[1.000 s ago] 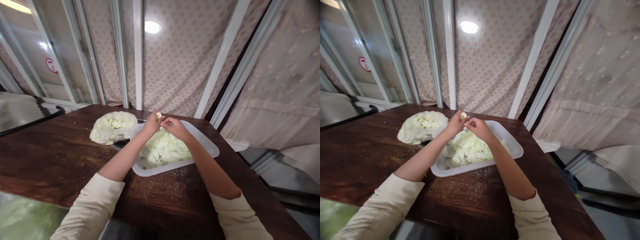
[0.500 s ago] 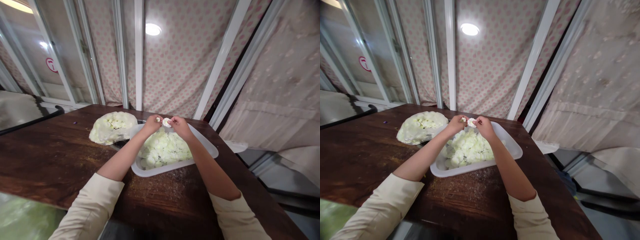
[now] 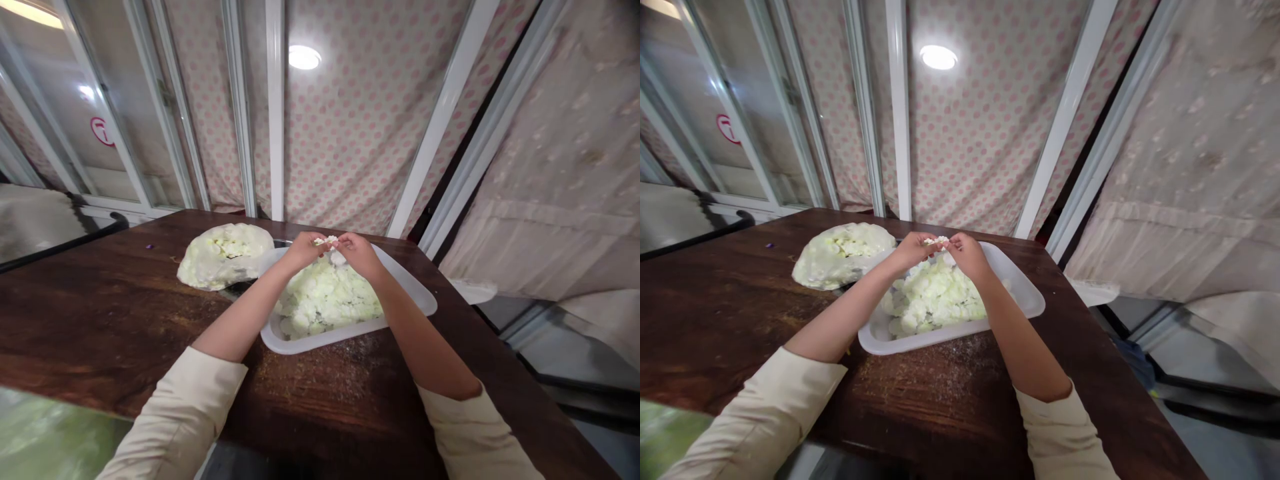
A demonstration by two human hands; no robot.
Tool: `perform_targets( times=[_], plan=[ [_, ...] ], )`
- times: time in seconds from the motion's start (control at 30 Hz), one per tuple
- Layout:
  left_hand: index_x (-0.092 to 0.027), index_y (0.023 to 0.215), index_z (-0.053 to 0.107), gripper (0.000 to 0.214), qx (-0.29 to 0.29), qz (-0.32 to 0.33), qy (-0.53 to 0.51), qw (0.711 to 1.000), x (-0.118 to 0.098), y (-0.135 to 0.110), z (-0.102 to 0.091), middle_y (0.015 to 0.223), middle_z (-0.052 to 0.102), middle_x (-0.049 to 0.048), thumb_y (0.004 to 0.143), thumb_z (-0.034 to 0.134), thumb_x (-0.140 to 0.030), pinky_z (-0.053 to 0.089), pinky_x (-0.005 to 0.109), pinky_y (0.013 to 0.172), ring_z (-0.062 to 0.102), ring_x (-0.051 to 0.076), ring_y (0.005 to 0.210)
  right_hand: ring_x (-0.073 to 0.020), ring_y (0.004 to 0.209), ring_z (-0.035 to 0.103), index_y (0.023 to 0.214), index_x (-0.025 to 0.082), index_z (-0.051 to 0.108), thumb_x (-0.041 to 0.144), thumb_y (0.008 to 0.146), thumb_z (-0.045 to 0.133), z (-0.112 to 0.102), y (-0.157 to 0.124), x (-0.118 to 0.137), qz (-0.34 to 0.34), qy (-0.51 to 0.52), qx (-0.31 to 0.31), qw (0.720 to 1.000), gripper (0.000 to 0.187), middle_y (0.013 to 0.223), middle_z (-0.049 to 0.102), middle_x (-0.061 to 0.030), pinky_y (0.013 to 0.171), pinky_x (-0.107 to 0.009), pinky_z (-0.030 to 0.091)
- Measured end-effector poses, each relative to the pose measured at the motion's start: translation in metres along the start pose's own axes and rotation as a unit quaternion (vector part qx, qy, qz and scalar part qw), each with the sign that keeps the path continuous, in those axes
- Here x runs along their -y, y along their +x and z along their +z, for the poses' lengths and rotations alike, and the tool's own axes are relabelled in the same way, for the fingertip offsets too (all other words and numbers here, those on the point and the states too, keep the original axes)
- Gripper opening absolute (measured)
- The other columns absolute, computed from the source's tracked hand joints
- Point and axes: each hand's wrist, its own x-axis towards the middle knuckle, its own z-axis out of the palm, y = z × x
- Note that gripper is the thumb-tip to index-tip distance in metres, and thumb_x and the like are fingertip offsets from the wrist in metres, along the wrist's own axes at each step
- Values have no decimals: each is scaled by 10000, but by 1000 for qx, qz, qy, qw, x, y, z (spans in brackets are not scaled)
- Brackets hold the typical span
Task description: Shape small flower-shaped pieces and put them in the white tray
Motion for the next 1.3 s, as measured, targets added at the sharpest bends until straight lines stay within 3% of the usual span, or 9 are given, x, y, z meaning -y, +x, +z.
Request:
perform_targets(
  times=[0.17,0.37,0.57,0.7,0.8,0.87,1.1,1.3],
  plan=[
    [-125,761,657,222,-8,-17,45,999,-3,0,2,673,653,30,709,602,-334,376,180,495,533,81,529,-147,653,532,680,155,590,266,751,524,-2,-1,5,-41,-18,26,999,148,681,608,-32,629,-256,375],
    [-128,720,647,211,-34,-14,66,997,-6,-2,-1,587,620,12,735,569,-323,346,172,463,497,65,467,-102,517,375,601,173,445,286,763,524,-5,-3,9,-11,-64,2,998,212,523,415,34,527,-242,268],
    [-124,756,640,198,-28,-3,56,998,0,1,-1,653,653,35,717,590,-312,344,168,454,538,78,497,-100,518,348,557,180,389,356,792,509,-4,-4,8,-5,-89,11,996,317,511,363,37,523,-247,248],
    [-128,769,632,182,-38,5,58,998,5,5,0,644,646,35,726,576,-295,333,169,435,534,82,490,-123,563,431,599,176,469,442,807,484,-2,-4,4,24,-98,-13,995,338,570,470,8,553,-250,295],
    [-126,748,627,165,-27,12,57,998,7,7,0,637,638,28,715,588,-283,342,166,445,544,79,496,-143,654,516,737,163,577,362,764,543,-2,-3,3,26,-54,5,998,203,710,589,-28,609,-249,352],
    [-124,752,627,164,-25,14,58,998,8,8,0,640,640,27,710,594,-279,352,165,455,551,79,498,-142,645,514,718,156,589,305,748,542,-3,-2,3,8,-41,11,999,159,697,596,-29,605,-250,353],
    [-125,739,631,153,-11,6,39,999,8,6,2,679,654,39,698,606,-271,393,172,497,569,80,517,-99,514,337,555,169,463,370,737,542,-5,-2,4,-1,-53,3,999,283,502,388,34,513,-245,255],
    [-134,723,621,131,-25,10,49,998,9,6,2,626,632,21,684,607,-258,358,168,459,554,82,496,-98,514,317,528,185,376,414,753,529,-5,-2,5,9,-83,-8,996,356,495,341,41,513,-250,243]
  ],
)
